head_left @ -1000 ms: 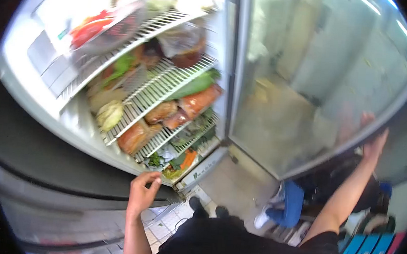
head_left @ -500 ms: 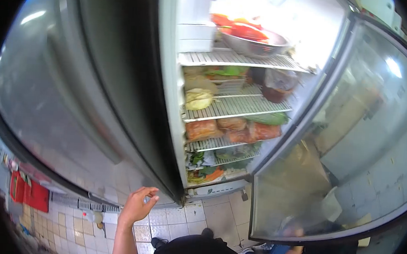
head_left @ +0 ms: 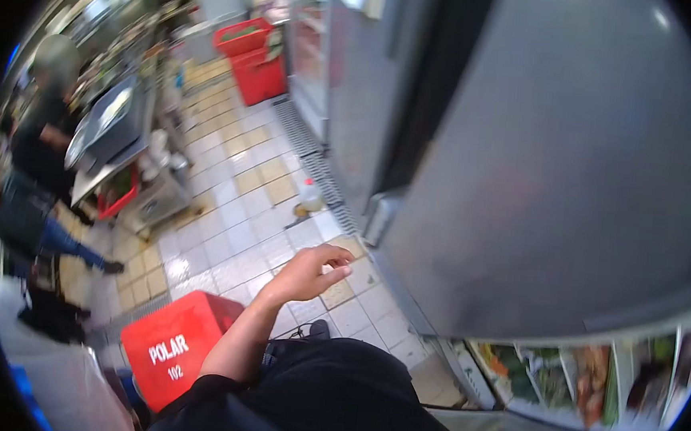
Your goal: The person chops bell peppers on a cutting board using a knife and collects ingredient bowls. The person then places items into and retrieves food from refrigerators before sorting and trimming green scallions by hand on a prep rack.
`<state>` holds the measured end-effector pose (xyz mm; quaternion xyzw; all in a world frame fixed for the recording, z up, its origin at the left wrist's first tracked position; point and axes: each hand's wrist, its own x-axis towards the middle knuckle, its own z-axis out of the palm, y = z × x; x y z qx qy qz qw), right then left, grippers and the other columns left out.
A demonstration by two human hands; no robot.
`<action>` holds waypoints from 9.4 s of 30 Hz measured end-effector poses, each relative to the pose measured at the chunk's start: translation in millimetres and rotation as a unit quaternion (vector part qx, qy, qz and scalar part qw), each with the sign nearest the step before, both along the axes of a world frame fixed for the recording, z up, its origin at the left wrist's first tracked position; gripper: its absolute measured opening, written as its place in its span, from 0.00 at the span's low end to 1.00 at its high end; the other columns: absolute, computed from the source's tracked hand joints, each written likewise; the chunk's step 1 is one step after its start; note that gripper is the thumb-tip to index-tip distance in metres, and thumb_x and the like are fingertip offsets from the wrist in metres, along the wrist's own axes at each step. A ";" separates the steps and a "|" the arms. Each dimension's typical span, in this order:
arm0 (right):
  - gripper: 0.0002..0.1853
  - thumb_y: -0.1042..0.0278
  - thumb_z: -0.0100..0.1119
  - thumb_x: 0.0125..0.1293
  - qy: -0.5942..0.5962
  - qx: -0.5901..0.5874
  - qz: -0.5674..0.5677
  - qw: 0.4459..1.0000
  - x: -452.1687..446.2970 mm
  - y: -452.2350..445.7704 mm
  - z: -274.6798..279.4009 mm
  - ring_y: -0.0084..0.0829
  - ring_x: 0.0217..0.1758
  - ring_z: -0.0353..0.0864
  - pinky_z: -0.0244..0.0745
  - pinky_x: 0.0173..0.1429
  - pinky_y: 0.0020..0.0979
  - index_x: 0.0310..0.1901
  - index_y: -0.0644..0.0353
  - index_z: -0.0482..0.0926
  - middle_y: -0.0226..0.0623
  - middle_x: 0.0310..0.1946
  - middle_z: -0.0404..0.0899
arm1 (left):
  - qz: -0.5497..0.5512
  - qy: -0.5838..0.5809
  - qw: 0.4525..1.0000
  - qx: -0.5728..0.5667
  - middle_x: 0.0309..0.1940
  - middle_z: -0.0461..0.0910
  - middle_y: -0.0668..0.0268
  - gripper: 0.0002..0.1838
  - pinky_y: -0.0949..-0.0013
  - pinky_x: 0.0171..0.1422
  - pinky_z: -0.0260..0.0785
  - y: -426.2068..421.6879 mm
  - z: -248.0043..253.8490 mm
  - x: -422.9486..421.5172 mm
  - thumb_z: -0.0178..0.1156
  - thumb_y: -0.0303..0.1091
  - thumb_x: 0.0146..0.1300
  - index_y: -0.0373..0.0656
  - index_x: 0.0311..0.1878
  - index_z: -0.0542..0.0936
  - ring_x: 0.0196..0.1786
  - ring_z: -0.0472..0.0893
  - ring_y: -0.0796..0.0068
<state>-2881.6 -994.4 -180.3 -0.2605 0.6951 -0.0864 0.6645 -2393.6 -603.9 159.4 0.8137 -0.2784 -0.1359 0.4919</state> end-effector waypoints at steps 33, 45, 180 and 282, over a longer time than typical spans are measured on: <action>0.10 0.61 0.52 0.75 -0.141 -0.147 0.737 0.644 1031.2 314.6 75.7 0.27 0.33 0.80 0.76 0.33 0.31 0.53 0.51 0.73 0.31 0.38 0.79 | 0.342 0.111 0.932 0.034 0.42 0.84 0.57 0.22 0.62 0.54 0.75 312.8 -75.4 335.5 0.65 0.43 0.68 0.40 0.60 0.79 0.46 0.84 0.64; 0.15 0.60 0.48 0.75 -0.230 -0.395 0.884 0.098 998.0 251.0 -55.3 0.34 0.22 0.79 0.73 0.25 0.38 0.40 0.54 0.85 0.38 0.24 0.80 | 0.412 0.112 0.895 -0.127 0.46 0.83 0.64 0.20 0.69 0.54 0.74 476.9 -60.5 573.0 0.65 0.39 0.71 0.41 0.62 0.79 0.46 0.80 0.76; 0.15 0.61 0.61 0.66 -0.719 -0.473 0.417 -0.293 2346.6 1626.1 811.6 0.21 0.29 0.74 0.71 0.36 0.30 0.41 0.68 0.82 0.33 0.25 0.77 | 0.728 -0.572 0.337 0.171 0.46 0.85 0.55 0.20 0.58 0.63 0.71 1337.3 324.2 1769.3 0.54 0.27 0.60 0.32 0.57 0.77 0.54 0.82 0.55; 0.11 0.70 0.69 0.51 -0.329 -0.801 0.401 -0.298 2267.8 1729.0 818.4 0.42 0.45 0.89 0.83 0.49 0.40 0.37 0.57 0.91 0.45 0.40 0.88 | 0.705 -0.473 0.359 0.387 0.35 0.87 0.57 0.12 0.57 0.43 0.82 1361.5 336.5 1805.5 0.55 0.36 0.65 0.47 0.35 0.88 0.40 0.89 0.58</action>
